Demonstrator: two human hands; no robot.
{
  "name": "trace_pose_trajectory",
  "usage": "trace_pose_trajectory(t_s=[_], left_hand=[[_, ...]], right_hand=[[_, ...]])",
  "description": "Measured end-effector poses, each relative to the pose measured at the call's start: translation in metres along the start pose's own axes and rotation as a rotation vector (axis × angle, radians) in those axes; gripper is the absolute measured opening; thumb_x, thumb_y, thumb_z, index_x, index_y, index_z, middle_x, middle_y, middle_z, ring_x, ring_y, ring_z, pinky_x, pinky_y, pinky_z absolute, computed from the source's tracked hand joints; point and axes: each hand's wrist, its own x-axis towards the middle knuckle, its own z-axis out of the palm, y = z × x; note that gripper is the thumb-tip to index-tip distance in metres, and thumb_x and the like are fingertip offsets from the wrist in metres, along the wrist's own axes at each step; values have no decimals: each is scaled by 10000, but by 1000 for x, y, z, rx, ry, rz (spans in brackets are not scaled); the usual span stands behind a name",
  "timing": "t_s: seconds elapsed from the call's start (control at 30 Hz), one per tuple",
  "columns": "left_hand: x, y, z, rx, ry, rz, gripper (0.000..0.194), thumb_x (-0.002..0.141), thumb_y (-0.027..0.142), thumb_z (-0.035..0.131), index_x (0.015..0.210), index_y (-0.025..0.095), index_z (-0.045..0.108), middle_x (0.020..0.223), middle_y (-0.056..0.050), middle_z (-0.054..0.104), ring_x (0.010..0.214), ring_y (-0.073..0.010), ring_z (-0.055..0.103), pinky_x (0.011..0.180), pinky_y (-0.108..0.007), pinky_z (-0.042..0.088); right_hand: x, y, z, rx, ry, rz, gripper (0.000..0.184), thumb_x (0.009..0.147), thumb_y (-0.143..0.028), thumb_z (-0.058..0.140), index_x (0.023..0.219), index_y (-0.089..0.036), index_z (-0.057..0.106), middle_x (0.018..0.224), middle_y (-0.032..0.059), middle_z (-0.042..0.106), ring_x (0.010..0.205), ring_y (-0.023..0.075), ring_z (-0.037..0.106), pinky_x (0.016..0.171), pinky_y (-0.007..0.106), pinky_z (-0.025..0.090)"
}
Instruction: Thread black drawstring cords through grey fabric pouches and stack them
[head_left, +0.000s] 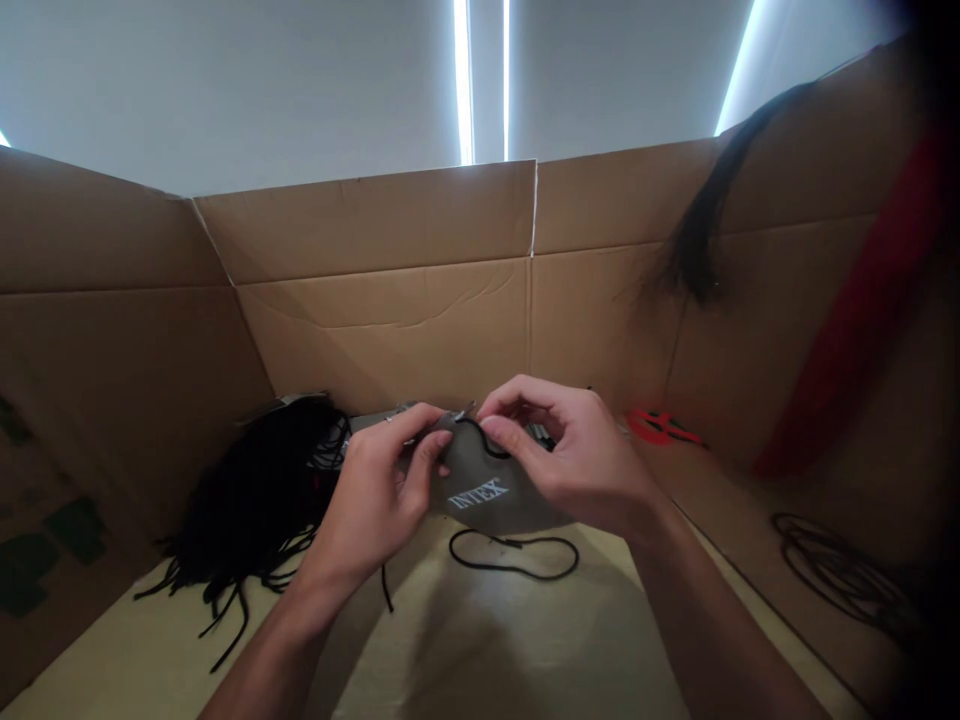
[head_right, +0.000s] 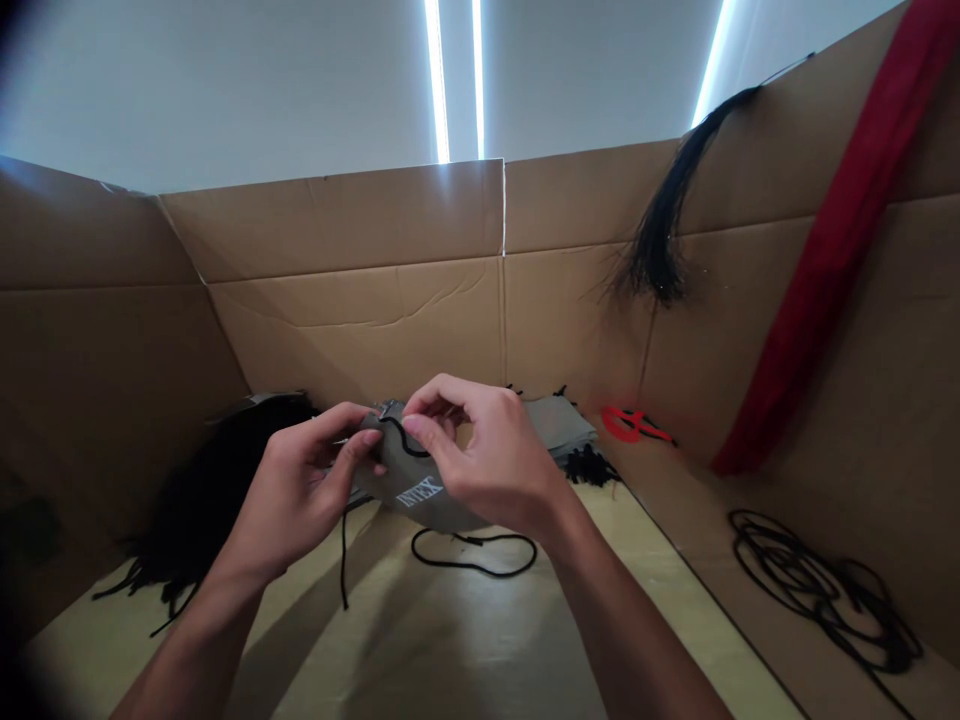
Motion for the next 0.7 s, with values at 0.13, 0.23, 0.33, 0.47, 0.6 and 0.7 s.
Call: trace_pose_trajectory(t_s=[0.13, 0.23, 0.33, 0.47, 0.6, 0.7], left_hand=[[-2, 1, 2, -12, 19, -39, 169, 1048, 250, 579, 929, 196, 686, 788, -4, 728, 693, -144, 712, 640, -233, 527], [-2, 0, 2, -67, 17, -61, 87, 1034, 254, 610, 1019, 204, 679, 890, -20, 763, 720, -149, 743, 660, -234, 566], [-3, 1, 0, -182, -22, -97, 161, 1027, 242, 630, 1186, 233, 603, 914, -11, 767, 708, -146, 746, 635, -223, 573], [-6, 6, -5, -318, -216, -46, 435, 1031, 218, 635, 1448, 278, 527, 836, 16, 738, 693, -139, 714, 659, -228, 580], [-6, 11, -11, -349, -309, 46, 191, 1018, 204, 658, 1175, 212, 766, 828, -21, 770, 681, -135, 717, 663, -228, 579], [-3, 11, -22, -350, -121, 12, 104, 999, 191, 686, 988, 179, 789, 732, -16, 755, 636, -142, 722, 620, -234, 592]], right_hand=[[0, -4, -4, -34, -54, 14, 60, 918, -267, 747, 936, -210, 758, 834, -27, 766, 745, 121, 668, 662, 239, 498], [0, -3, -6, -67, -41, 20, 53, 918, -203, 718, 901, -209, 768, 831, -28, 782, 739, 116, 672, 668, 238, 494], [0, 3, -9, -11, -37, 18, 93, 954, -215, 691, 956, -216, 784, 886, -18, 797, 810, 126, 699, 732, 247, 514], [3, 13, -2, 193, -47, 58, 67, 917, -260, 758, 904, -197, 778, 852, 2, 775, 795, 138, 694, 725, 256, 526], [8, 21, 16, 458, -98, 113, 124, 871, -303, 791, 869, -187, 747, 823, 6, 756, 753, 134, 693, 696, 253, 536], [12, 30, 22, 463, -58, 130, 170, 867, -333, 784, 924, -181, 731, 873, 19, 764, 787, 145, 711, 729, 266, 552]])
